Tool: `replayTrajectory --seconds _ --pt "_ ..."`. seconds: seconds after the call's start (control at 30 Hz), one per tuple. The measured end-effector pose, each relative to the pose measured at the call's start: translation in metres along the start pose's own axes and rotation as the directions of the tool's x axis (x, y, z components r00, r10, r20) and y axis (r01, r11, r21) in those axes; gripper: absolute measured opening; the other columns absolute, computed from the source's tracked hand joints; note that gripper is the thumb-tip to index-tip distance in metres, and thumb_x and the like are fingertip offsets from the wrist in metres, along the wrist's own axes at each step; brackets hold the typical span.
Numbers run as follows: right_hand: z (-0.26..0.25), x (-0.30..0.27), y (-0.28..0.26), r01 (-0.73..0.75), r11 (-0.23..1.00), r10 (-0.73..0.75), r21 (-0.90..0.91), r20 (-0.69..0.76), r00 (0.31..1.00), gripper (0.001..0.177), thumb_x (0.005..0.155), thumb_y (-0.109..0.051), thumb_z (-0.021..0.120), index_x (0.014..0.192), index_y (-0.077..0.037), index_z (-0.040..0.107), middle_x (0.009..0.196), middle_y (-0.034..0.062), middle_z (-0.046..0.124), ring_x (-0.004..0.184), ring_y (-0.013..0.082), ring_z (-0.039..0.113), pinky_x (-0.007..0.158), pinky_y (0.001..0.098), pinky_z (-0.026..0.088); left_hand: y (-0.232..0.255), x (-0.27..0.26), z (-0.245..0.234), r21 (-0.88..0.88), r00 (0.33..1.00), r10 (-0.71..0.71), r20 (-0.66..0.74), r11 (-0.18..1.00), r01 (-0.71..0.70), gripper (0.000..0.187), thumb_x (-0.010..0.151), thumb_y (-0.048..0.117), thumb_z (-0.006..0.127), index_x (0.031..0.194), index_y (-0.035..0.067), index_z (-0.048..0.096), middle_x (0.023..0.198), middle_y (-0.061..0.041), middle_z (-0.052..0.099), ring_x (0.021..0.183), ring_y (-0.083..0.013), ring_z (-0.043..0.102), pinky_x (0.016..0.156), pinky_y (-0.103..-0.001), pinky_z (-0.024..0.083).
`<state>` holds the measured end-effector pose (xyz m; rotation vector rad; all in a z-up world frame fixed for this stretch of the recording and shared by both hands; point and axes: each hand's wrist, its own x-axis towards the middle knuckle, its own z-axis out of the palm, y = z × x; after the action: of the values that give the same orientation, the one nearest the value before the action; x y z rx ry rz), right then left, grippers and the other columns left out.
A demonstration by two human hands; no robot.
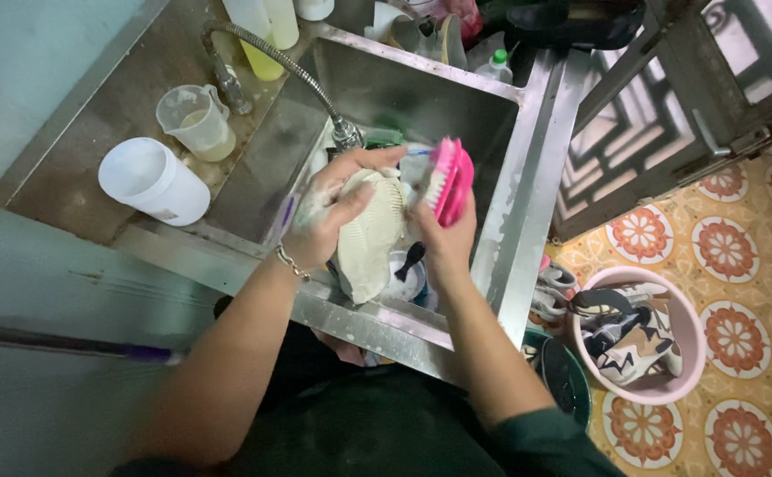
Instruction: The person cleans shoes in a sink by rinsing them under a faucet, scrubbing the soles and uppers with a pink brush, and applying cleaning solution from a bottle.
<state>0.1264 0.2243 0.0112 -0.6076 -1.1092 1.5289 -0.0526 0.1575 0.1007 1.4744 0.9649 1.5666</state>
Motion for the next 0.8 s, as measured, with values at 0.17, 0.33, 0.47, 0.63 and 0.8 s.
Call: replayTrajectory --seconds 0.17,0.33,0.47,0.63,0.8 --pt "-0.012 -0.042 0.051 0.315 0.925 -0.335 -0.213 -0.066 0.94 0.062 0.118 -0.017 0.085 0.175 -0.011 0.061 0.155 0.0129 0.076 0.145 0.0254 0.073 0.133 0.0491 0.055 -0.015 -0.004 0.015 0.164 0.935 -0.023 -0.355 0.983 0.086 0.065 0.136 0.05 0.04 0.134 0.008 0.088 0.121 -0.019 0.093 0.125 -0.032 0.088 0.121 -0.048 0.064" --pt "-0.004 -0.047 0.074 0.342 0.834 -0.406 -0.434 -0.061 0.912 0.053 0.106 -0.019 0.1 0.153 -0.006 0.079 0.129 0.0148 0.087 0.12 0.0297 0.086 0.11 0.0452 0.066 -0.012 -0.001 0.02 0.324 0.913 0.022 -0.407 0.938 0.122 0.047 0.134 0.037 0.049 0.13 0.011 0.088 0.117 -0.015 0.091 0.12 -0.0277 0.085 0.117 -0.045 0.062" --pt "-0.003 -0.058 0.085 0.399 0.785 -0.463 -0.475 -0.021 0.886 0.046 0.092 -0.023 0.11 0.128 -0.005 0.088 0.103 0.015 0.089 0.09 0.0307 0.087 0.088 0.0412 0.069 -0.018 -0.005 0.017 0.301 0.895 0.017 -0.446 0.945 0.132 0.039 0.129 0.029 0.054 0.123 0.009 0.086 0.108 -0.011 0.085 0.113 -0.0228 0.077 0.111 -0.042 0.06" --pt "0.028 -0.062 0.047 0.406 0.799 -0.481 -0.442 -0.067 0.874 0.04 0.096 -0.018 0.108 0.127 -0.002 0.088 0.105 0.0204 0.09 0.093 0.0329 0.088 0.087 0.0456 0.068 -0.027 -0.004 0.012 0.394 0.895 0.083 -0.439 0.913 0.108 0.038 0.13 0.024 0.054 0.115 0.005 0.083 0.098 -0.022 0.077 0.104 -0.0307 0.076 0.108 -0.045 0.06" --pt "0.013 -0.05 0.053 0.354 0.808 -0.437 -0.471 -0.076 0.896 0.038 0.099 -0.021 0.107 0.125 -0.001 0.087 0.1 0.0197 0.085 0.093 0.0304 0.084 0.085 0.0438 0.066 -0.018 -0.012 0.024 0.343 0.881 0.053 -0.47 0.931 0.127 0.032 0.126 0.026 0.059 0.109 0.01 0.081 0.093 -0.007 0.072 0.1 -0.022 0.071 0.103 -0.039 0.059"
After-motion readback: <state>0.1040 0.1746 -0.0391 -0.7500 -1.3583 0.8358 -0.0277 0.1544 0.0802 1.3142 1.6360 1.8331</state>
